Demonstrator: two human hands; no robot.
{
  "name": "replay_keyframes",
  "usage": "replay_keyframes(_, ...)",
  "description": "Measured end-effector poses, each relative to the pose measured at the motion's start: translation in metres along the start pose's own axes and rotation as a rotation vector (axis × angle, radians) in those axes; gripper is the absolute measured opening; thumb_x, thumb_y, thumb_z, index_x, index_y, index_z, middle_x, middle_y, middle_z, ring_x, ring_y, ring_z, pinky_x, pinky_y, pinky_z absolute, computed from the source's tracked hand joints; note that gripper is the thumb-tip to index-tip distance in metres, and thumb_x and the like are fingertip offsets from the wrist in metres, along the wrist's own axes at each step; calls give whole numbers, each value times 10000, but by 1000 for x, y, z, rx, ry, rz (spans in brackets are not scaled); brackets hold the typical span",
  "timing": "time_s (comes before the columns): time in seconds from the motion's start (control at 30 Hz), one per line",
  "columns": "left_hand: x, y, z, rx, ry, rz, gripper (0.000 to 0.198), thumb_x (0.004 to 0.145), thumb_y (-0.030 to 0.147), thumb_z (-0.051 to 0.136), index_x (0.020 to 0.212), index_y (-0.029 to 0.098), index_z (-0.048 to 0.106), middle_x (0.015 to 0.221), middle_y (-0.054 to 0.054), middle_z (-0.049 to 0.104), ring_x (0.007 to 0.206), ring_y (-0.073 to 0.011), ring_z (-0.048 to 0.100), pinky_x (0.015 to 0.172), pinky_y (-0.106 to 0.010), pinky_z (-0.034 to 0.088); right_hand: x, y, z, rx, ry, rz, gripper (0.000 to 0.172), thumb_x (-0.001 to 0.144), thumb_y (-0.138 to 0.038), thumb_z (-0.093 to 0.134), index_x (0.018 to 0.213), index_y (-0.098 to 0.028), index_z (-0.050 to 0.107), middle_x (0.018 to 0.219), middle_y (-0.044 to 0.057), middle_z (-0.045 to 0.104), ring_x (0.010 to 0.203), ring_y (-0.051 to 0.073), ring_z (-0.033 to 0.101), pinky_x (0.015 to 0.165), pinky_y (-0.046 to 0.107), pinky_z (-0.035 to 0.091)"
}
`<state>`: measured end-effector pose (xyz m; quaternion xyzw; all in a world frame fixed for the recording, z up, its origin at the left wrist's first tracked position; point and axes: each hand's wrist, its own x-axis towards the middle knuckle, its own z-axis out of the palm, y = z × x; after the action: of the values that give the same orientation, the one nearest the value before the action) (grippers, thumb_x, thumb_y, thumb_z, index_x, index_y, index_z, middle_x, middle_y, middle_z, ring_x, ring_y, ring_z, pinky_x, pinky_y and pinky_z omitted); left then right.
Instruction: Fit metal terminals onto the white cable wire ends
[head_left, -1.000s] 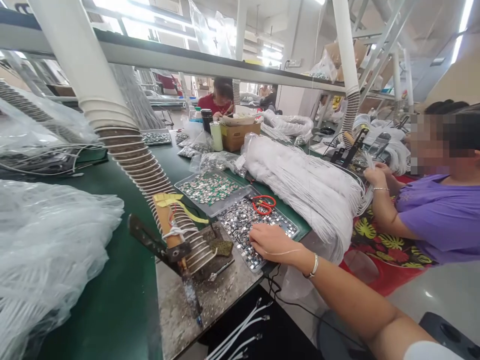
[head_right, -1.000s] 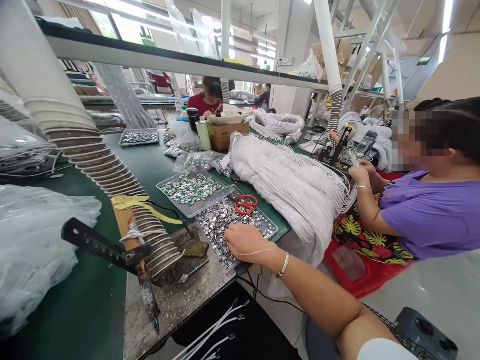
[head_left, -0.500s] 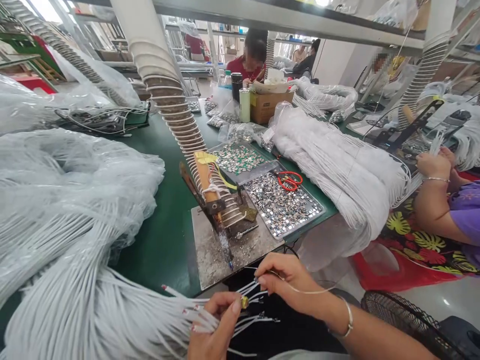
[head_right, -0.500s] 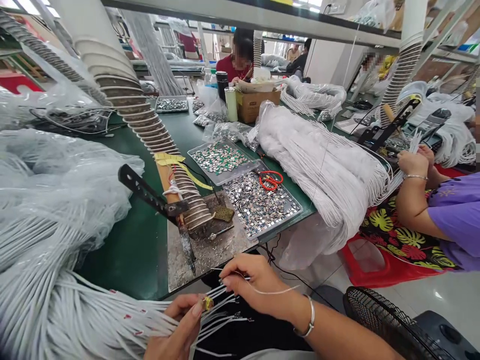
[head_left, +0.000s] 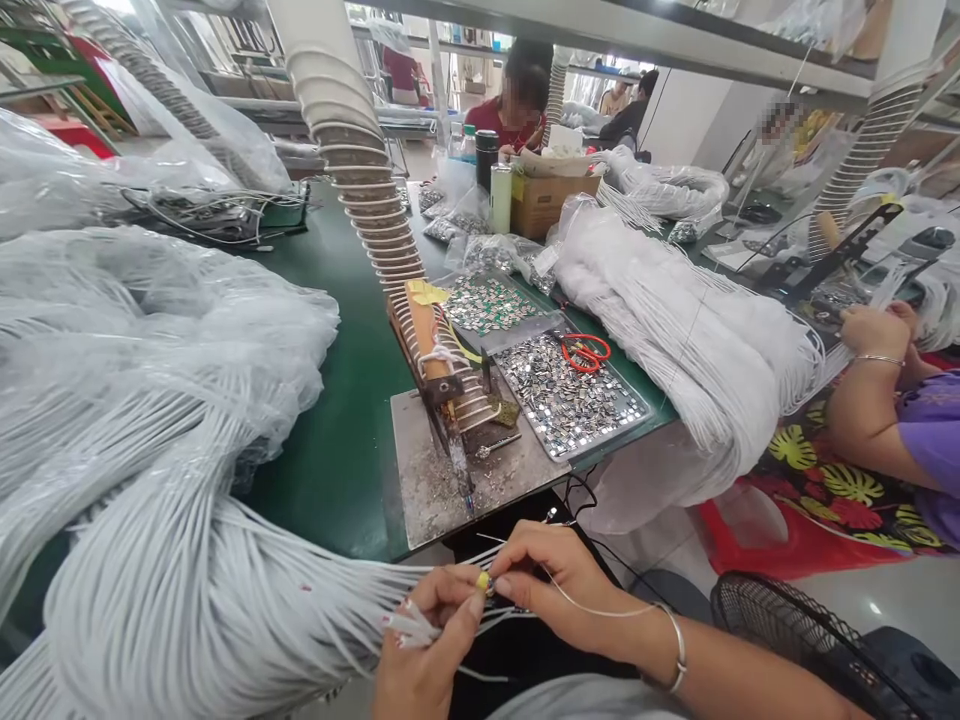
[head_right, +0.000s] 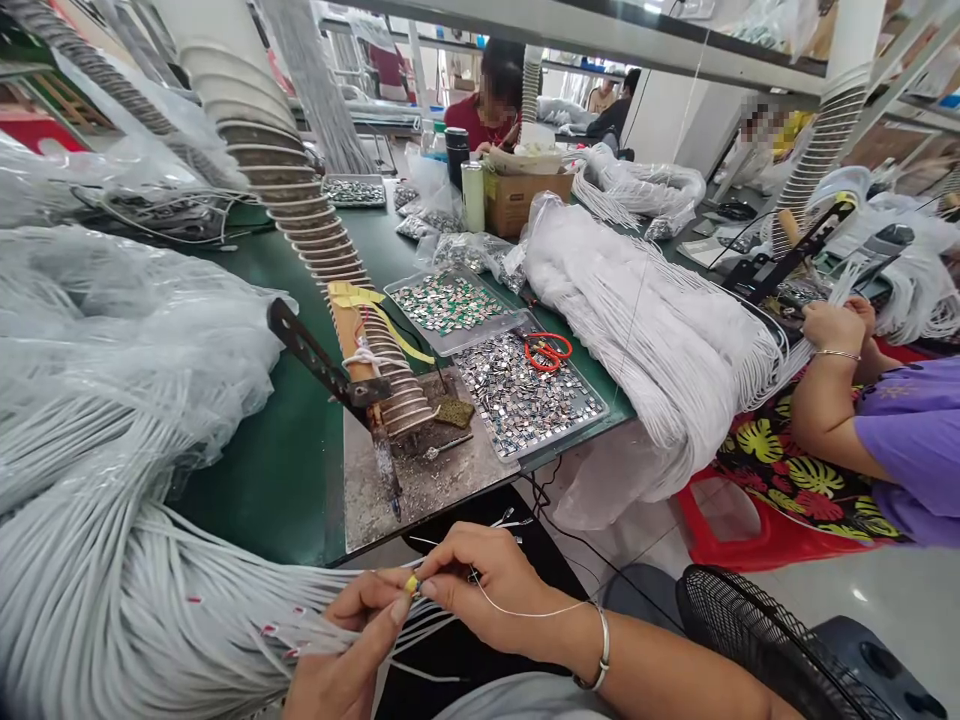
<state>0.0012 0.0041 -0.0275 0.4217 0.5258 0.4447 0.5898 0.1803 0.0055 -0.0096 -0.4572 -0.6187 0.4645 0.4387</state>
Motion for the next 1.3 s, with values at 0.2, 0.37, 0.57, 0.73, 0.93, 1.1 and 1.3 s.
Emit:
replay_keyframes(0.2, 0, 6, -3, 103, -31, 9, 266, 739, 386, 737, 561, 206, 657, 809, -60, 740, 712, -208, 616, 672, -293, 495, 1, 0, 0, -77, -10, -45, 109, 907, -233, 660, 905, -183, 756, 757, 12, 651, 687, 134, 585, 651, 239, 445)
replay_keyframes(0.37, -1, 9, -3, 177, 12, 35, 254, 754, 393, 715, 585, 211, 666, 828, -67, 747, 741, -226, 652, 685, -298, 506, 0, -5, -6, -217, -60, -178, 240, 1002, -255, 499, 1085, -174, 710, 801, 46, 667, 719, 153, 598, 677, 258, 484)
replay_keyframes(0.57, 6, 10, -6, 252, 98, 134, 223, 795, 367, 682, 627, 221, 699, 846, -65, 740, 833, -248, 678, 766, -309, 524, -4, -5, -14, -291, -77, -194, 343, 1028, -186, 393, 1362, -190, 470, 855, 31, 710, 672, 132, 633, 674, 242, 517)
replay_keyframes(0.73, 17, 17, -4, 307, 65, 183, 192, 805, 350, 674, 667, 224, 719, 827, -64, 736, 838, -253, 694, 777, -309, 535, 4, -11, -12, -298, 27, -237, 123, 974, -185, 514, 922, -200, 624, 838, 58, 733, 782, 158, 710, 719, 249, 560)
replay_keyframes(0.93, 27, 25, 4, 234, 108, 224, 188, 808, 341, 677, 666, 218, 693, 834, -59, 735, 844, -248, 688, 743, -296, 542, 15, -15, -7, -238, 128, -401, 116, 906, -93, 538, 901, -209, 552, 1133, 150, 721, 1041, 186, 713, 877, 311, 588)
replay_keyframes(1.1, 32, 27, 3, 251, 127, 210, 191, 806, 361, 689, 680, 217, 692, 832, -46, 740, 852, -243, 690, 716, -284, 535, 21, -16, -7, -241, 150, -435, 134, 894, -73, 531, 884, -207, 539, 1110, 153, 732, 1051, 184, 714, 884, 296, 589)
replay_keyframes(1.3, 35, 29, 6, 193, 167, 223, 188, 788, 349, 721, 665, 216, 673, 841, -34, 748, 819, -218, 693, 724, -275, 535, 25, -20, -8, -245, 163, -432, 152, 879, -52, 535, 871, -204, 543, 1086, 154, 739, 1026, 182, 720, 876, 293, 591)
